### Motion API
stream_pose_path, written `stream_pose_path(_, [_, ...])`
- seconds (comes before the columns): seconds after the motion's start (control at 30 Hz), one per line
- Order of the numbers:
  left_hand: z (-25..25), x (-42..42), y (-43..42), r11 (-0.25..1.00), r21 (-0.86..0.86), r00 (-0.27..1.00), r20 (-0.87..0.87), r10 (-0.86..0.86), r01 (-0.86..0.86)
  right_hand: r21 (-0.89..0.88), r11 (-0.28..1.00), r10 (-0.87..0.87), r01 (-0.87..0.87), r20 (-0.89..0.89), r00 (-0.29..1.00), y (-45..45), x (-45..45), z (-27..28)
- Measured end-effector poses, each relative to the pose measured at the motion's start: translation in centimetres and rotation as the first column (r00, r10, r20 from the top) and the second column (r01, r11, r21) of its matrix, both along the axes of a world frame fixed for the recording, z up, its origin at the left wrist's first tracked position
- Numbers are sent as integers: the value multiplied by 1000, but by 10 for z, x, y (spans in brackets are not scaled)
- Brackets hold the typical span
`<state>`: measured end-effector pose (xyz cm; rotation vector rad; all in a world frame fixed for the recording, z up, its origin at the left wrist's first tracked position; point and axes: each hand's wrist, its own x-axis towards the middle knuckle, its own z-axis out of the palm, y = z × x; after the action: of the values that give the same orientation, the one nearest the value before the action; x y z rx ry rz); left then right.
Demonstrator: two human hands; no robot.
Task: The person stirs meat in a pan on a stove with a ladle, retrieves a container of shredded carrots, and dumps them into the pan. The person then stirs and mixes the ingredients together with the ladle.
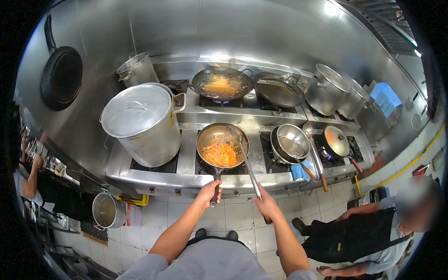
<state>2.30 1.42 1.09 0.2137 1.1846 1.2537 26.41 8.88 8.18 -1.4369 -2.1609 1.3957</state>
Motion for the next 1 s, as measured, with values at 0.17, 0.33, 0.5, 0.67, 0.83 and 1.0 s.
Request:
stream_pose_path(0.17, [2,4,0,1000,19,999,32,1,-2,-35,998,-44,50,165,985,24,-56,-17])
stream_pose_path(0.33, [2,-6,-4,999,45,998,52,22,-25,179,874,342,-452,434,833,22,-25,19])
stream_pose_path(0.5, [4,-12,-6,1000,-15,998,58,-23,24,187,874,280,-448,559,780,24,33,64])
stream_pose_path(0.67, [2,-7,0,997,-31,998,23,-64,64,297,903,238,-309,254,938,-14,42,19])
stream_pose_path(0.83, [-30,-22,4,1000,11,991,131,-17,15,55,959,262,-277,190,946,-48,29,-9])
stream_pose_path(1.0, [-7,-9,-3,998,-28,994,88,60,-58,119,976,161,-183,172,972,-75,-9,-38])
